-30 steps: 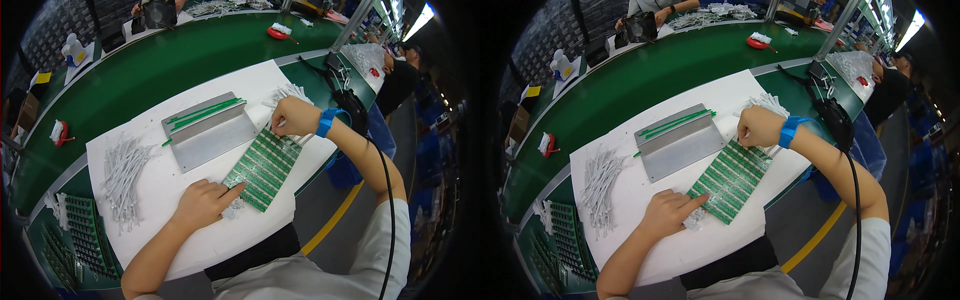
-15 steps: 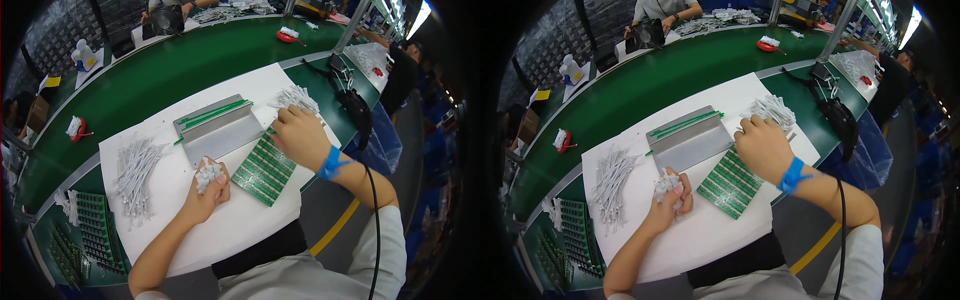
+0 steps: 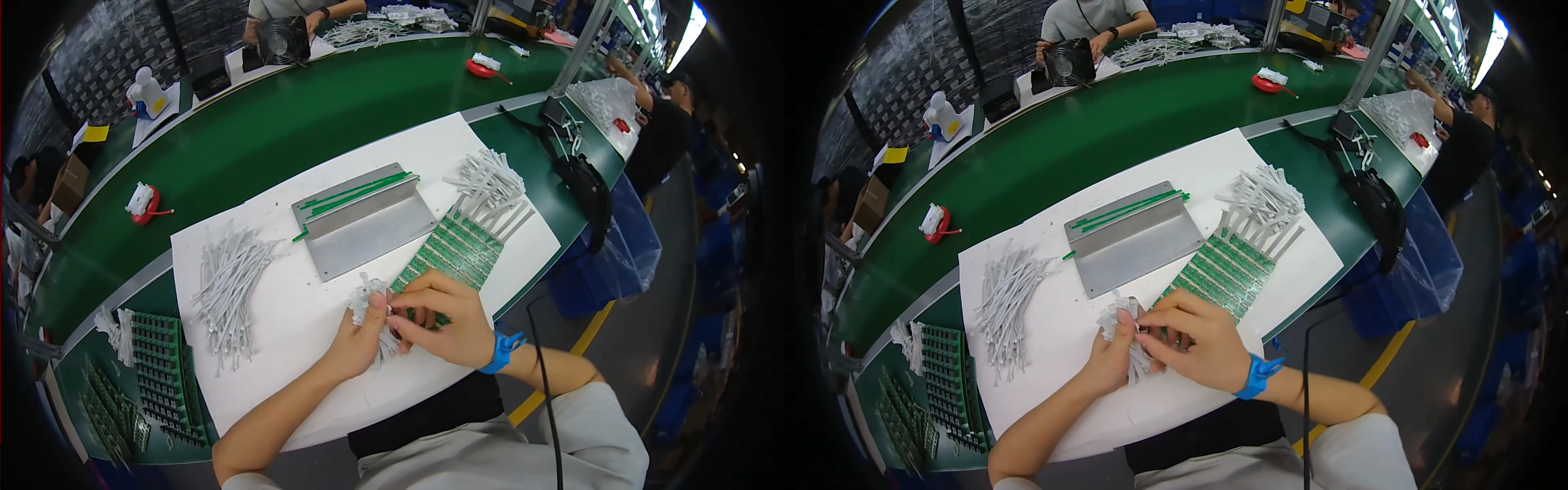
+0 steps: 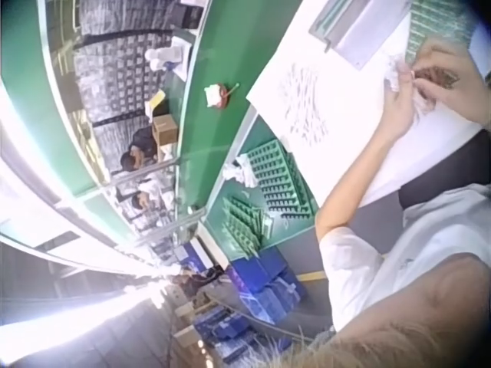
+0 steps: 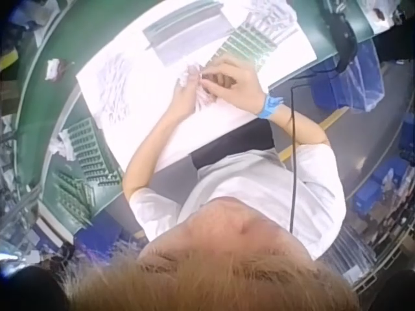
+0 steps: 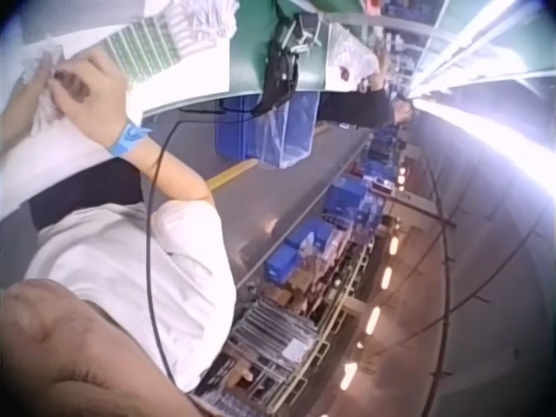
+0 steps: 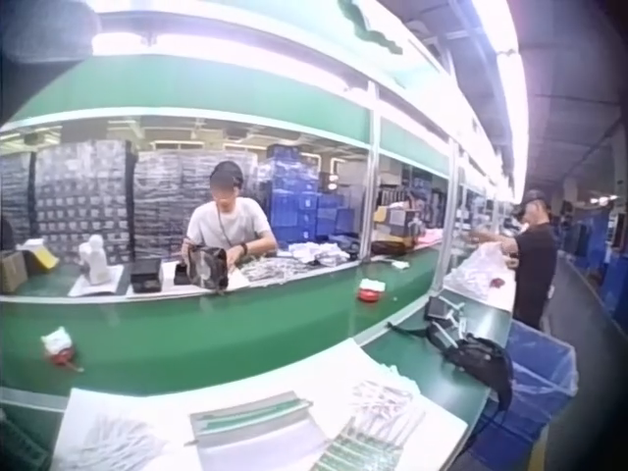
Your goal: Attaching wire components to printed circuit boards at an assembly line station.
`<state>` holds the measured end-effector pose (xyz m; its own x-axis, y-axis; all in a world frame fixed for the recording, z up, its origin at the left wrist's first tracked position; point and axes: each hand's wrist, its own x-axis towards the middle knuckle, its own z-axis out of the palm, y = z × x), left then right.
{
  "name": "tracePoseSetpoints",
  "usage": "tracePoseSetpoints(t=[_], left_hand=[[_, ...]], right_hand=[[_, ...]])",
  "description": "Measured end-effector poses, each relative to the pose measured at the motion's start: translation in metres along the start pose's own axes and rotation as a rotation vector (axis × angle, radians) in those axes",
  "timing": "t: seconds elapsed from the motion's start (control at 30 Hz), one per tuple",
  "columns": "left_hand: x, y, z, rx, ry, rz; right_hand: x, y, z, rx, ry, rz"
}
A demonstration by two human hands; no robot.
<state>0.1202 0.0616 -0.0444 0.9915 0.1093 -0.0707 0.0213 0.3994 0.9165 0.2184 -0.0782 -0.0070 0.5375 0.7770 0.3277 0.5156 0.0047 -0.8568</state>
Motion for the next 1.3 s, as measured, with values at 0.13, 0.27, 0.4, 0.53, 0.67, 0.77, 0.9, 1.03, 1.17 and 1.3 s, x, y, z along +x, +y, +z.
tracePoseSetpoints(t=[0.13, 0.27, 0.4, 0.53, 0.67, 0.77, 0.9, 1.03, 1.17, 1.3], left_hand=[[0.002, -0.012, -0.008, 0.095, 0.047, 0.035], [0.006, -0.024, -0.017, 0.166, 0.159, 0.174], [0.010, -0.007, -0.013, 0.052, 0.301, 0.296], [0.004, -0.009, -0.031, 0.343, 0.386, 0.423], [0.007, 0.001, -0.032, 1.011, 0.181, 0.621], [0.012, -0.005, -0.037, 1.192, 0.024, 0.711], [0.010, -0.005, -0.034, 1.361, -0.146, 0.703], [0.011, -0.003, -0.033, 1.415, -0.167, 0.713], [0.010, 0.002, -0.032, 1.473, -0.201, 0.700], [0.010, 0.002, -0.033, 1.488, -0.213, 0.671]], right_hand=[[-0.008, 0.001, 0.019, 0.001, 0.134, 0.008], [-0.013, 0.004, 0.018, 0.116, 0.146, -0.037], [0.001, 0.006, -0.014, 0.534, 0.210, -0.035], [0.017, 0.011, -0.082, 0.516, 0.123, 0.271], [0.029, 0.048, -0.119, 0.093, 0.005, 0.277], [0.046, 0.043, -0.127, -0.406, -0.135, 0.097], [0.062, 0.041, -0.132, -0.893, -0.344, 0.039], [0.072, 0.055, -0.134, -1.064, -0.412, 0.066], [0.081, 0.055, -0.129, -1.152, -0.445, 0.138], [0.085, 0.051, -0.129, -1.042, -0.448, 0.135]])
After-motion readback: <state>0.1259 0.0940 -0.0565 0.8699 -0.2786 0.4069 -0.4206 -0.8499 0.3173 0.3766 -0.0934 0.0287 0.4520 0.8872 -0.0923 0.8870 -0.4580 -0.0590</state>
